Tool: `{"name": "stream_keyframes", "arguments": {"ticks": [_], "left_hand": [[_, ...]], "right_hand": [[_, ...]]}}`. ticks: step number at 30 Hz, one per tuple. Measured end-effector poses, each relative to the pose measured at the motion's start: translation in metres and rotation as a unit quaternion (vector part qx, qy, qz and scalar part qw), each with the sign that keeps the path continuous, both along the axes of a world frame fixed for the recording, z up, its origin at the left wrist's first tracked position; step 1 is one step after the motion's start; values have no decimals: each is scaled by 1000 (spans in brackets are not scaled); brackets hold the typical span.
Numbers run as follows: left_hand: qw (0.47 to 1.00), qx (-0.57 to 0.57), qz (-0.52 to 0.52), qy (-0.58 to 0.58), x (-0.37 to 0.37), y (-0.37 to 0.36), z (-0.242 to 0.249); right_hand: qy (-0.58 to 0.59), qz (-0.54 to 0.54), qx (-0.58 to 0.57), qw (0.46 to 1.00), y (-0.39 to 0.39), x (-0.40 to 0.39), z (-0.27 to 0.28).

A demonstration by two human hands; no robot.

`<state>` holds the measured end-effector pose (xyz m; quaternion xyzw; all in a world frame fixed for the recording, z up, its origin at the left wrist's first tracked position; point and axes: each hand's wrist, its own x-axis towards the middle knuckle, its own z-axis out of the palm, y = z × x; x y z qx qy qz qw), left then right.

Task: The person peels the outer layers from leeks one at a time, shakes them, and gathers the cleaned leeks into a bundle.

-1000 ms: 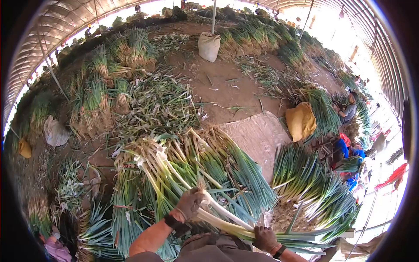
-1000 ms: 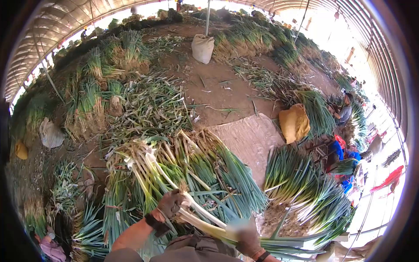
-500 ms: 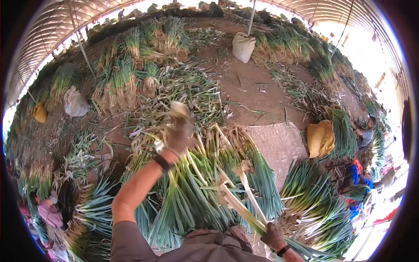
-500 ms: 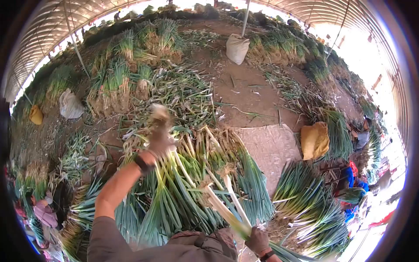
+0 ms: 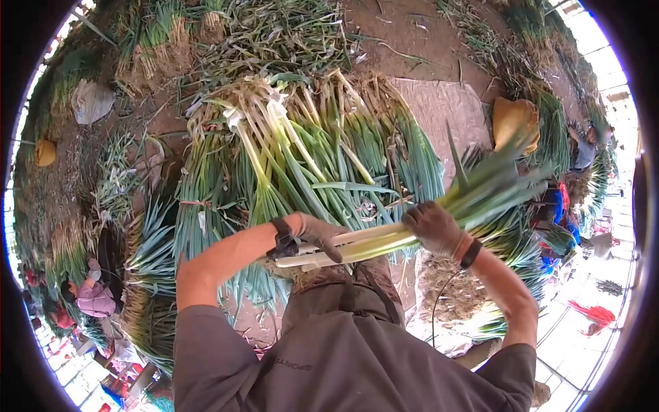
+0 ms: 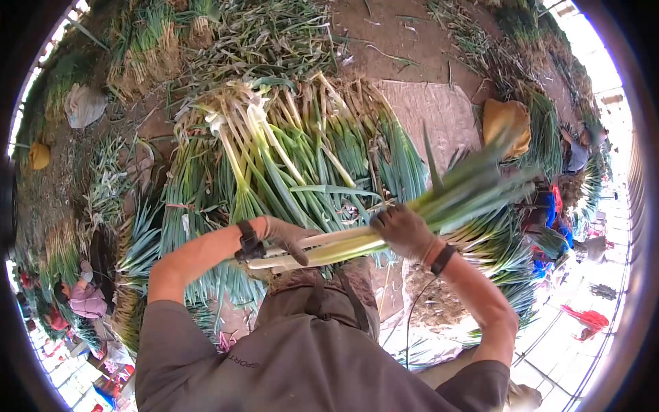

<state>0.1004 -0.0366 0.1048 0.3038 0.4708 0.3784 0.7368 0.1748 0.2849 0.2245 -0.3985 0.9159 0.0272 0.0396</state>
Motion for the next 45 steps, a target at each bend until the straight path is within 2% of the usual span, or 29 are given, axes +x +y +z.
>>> {"name": "stream_keyframes", "arguments": {"ticks": [3,4,6,8,9,10,12,13,15,16,17,18,19,20,22,24,25,26,28,30,32,35,36,38,39,40,42,44,45], "left_hand": [[962,58,208,-166,23,-8,-9],[936,-34,251,-244,20,-13,33],[934,34,308,-177,35,-5,8],[932,-23,312,-184,20,-2,17],[930,-52,313,-186,14,-2,19],[904,-9,387,-182,11,-5,5],[865,-27,469,-174,0,-11,-18],[857,-61,480,-177,-8,-13,-27],[822,-190,515,-153,-18,-20,-41],[802,-261,515,-155,-23,-20,-48],[750,-280,544,-250,-23,-18,-32],[772,-270,533,-218,-18,-18,-55],[792,-259,521,-186,-8,-20,-97],[810,-250,507,-155,4,-21,-120],[814,-199,503,-210,24,-13,-115],[800,-171,511,-264,31,-2,-107],[809,-133,491,-296,31,1,-107],[842,-157,479,-193,32,5,-106],[852,-175,460,-177,35,8,-119],[823,-195,493,-205,33,12,-97],[817,-140,502,-245,37,4,-128],[805,-132,522,-247,39,-2,-115],[832,-113,512,-183,43,-8,-121],[812,-69,540,-213,40,-16,-72],[804,-47,557,-201,38,-21,-45],[810,-56,548,-200,33,-31,-5],[793,-37,573,-201,47,-35,-28],[790,-62,568,-223,60,-19,-57],[796,-54,553,-240,67,-11,-75]], "right_hand": [[61,57,25,996,-13,-55,9],[68,64,49,994,-16,-71,7],[96,102,46,989,-28,-104,14],[100,50,-53,992,-34,-129,8],[157,1,-61,986,-32,-140,-6],[197,-58,49,977,-40,-149,-6],[179,-260,-86,945,-49,-151,-24],[61,-381,-131,913,-57,-133,-58],[-201,-554,-236,773,-65,-92,-134],[-395,-542,-360,649,-68,-58,-164],[-527,-502,-463,506,-79,-27,-177],[-589,-477,-506,412,-98,-2,-175],[-602,-517,-422,439,-116,10,-173],[-595,-513,-498,367,-130,19,-147],[-628,-462,-568,263,-149,25,-136],[-609,-506,-454,409,-150,29,-157],[-568,-508,-488,427,-154,35,-159],[-574,-459,-546,402,-156,34,-173],[-599,-438,-597,306,-154,26,-165],[-602,-441,-607,273,-147,27,-175],[-615,-467,-569,284,-137,34,-194],[-568,-498,-551,356,-130,38,-190],[-541,-506,-587,326,-125,37,-183],[-487,-516,-654,263,-118,30,-154],[-468,-507,-673,267,-110,27,-139],[-455,-476,-697,283,-102,27,-119],[-479,-478,-671,303,-99,40,-111],[-497,-478,-623,369,-113,52,-138],[-459,-479,-561,495,-116,57,-158]]}}
